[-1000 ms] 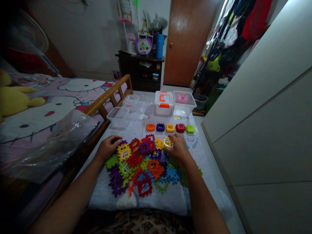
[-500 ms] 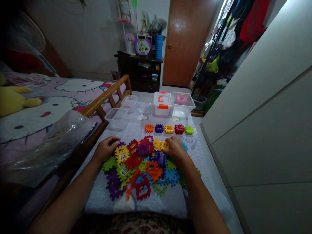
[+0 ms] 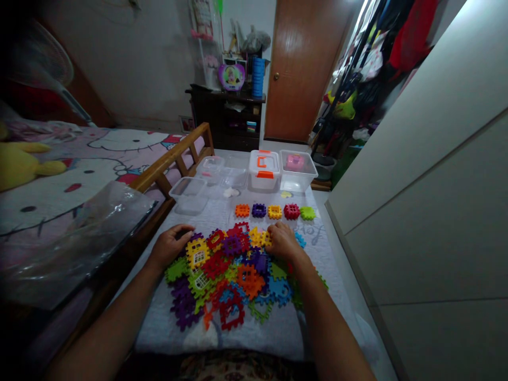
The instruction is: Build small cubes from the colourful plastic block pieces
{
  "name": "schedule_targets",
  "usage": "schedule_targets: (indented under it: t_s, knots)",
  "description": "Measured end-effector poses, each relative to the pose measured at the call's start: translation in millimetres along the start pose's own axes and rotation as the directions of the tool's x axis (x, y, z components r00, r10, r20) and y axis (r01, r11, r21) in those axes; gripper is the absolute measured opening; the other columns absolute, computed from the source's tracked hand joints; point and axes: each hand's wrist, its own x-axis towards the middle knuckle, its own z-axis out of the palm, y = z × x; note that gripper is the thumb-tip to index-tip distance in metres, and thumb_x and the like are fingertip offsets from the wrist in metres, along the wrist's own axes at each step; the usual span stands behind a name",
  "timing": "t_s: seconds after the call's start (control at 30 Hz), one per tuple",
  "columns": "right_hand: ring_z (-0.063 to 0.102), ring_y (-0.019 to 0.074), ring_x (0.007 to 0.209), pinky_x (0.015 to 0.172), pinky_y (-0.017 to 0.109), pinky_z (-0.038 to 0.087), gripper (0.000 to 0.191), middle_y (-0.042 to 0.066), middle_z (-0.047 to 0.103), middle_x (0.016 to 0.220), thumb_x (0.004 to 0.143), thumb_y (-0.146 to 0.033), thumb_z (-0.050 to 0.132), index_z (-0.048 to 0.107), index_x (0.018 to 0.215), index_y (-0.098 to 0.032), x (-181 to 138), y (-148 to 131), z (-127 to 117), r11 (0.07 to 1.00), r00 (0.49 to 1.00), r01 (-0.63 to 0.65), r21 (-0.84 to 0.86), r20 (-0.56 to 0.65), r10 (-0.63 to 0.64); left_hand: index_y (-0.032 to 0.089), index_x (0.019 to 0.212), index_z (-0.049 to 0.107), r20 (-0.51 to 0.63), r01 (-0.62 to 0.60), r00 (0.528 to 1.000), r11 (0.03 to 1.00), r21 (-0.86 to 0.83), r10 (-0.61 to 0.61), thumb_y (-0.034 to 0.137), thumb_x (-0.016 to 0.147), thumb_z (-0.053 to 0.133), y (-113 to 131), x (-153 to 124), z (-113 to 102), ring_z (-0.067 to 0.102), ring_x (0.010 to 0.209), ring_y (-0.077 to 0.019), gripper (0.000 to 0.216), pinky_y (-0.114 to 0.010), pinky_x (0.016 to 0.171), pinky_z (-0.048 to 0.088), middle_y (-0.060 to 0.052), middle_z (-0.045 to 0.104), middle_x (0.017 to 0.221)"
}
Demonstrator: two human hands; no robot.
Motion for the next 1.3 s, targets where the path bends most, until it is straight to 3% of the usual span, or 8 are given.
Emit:
schedule_targets:
  t_s: [0.17, 0.33, 0.6, 0.97, 1.2, 1.3]
  knots:
    - [0.052, 0.0273, 0.105, 0.090, 0.037, 0.041, 0.044, 0.012, 0.059, 0.115, 0.073, -0.033, 0.075, 0.065, 0.114, -0.019, 14, 15, -11, 0.999, 0.994, -0.053, -0.011, -0.099, 0.051, 0.021, 0.093, 0.073, 0.003, 0.001, 1.000, 1.000, 0.016, -0.001, 0.051, 0.078, 0.059, 0, 0, -1, 0.069, 0.097, -0.0254, 0.037, -0.038, 0.095, 0.051, -0.007, 0.075, 0.102]
    - [0.049, 0.0321, 0.115, 0.096, 0.042, 0.039, 0.050, 0.014, 0.056, 0.126, 0.076, -0.040, 0.075, 0.064, 0.120, -0.020, 52, 39, -35, 0.991, 0.975, -0.120, -0.056, -0.192, 0.107, 0.022, 0.092, 0.073, -0.002, -0.005, 1.000, 1.000, 0.020, 0.005, 0.053, 0.078, 0.059, 0, 1, -2, 0.069, 0.098, -0.0263, 0.037, -0.039, 0.097, 0.051, -0.008, 0.075, 0.103]
    - [0.045, 0.0362, 0.125, 0.099, 0.047, 0.039, 0.057, 0.012, 0.054, 0.134, 0.067, -0.037, 0.083, 0.065, 0.120, -0.026, 87, 45, -46, 0.990, 0.993, -0.121, -0.075, 0.003, 0.122, 0.022, 0.091, 0.073, -0.009, -0.019, 1.000, 1.000, 0.023, 0.019, 0.052, 0.078, 0.059, -1, 1, -1, 0.069, 0.098, -0.0261, 0.035, -0.038, 0.095, 0.052, -0.007, 0.074, 0.101]
    - [0.045, 0.0355, 0.124, 0.098, 0.045, 0.039, 0.057, 0.013, 0.053, 0.135, 0.072, -0.039, 0.078, 0.064, 0.126, -0.027, 94, 47, -43, 0.984, 0.986, -0.128, -0.127, 0.090, 0.140, 0.021, 0.093, 0.073, 0.005, -0.010, 1.000, 1.000, 0.015, 0.010, 0.052, 0.079, 0.058, -2, 1, -1, 0.068, 0.099, -0.0262, 0.037, -0.039, 0.095, 0.051, -0.008, 0.074, 0.102]
    - [0.044, 0.0377, 0.128, 0.102, 0.048, 0.038, 0.073, 0.016, 0.050, 0.140, 0.070, -0.041, 0.081, 0.057, 0.137, -0.025, 94, 47, -44, 0.981, 0.986, -0.133, -0.139, 0.087, 0.145, 0.021, 0.093, 0.073, 0.002, -0.012, 1.000, 1.000, 0.009, 0.012, 0.052, 0.078, 0.059, -2, 1, -2, 0.068, 0.099, -0.0255, 0.037, -0.038, 0.097, 0.050, -0.007, 0.074, 0.103]
    - [0.042, 0.0378, 0.131, 0.105, 0.050, 0.036, 0.078, 0.016, 0.047, 0.146, 0.069, -0.036, 0.082, 0.053, 0.141, -0.023, 88, 48, -47, 0.986, 0.991, -0.131, -0.104, 0.023, 0.134, 0.021, 0.092, 0.073, 0.004, -0.005, 1.000, 1.000, 0.008, 0.005, 0.052, 0.078, 0.059, -2, 1, -2, 0.068, 0.098, -0.0253, 0.037, -0.038, 0.096, 0.051, -0.007, 0.074, 0.102]
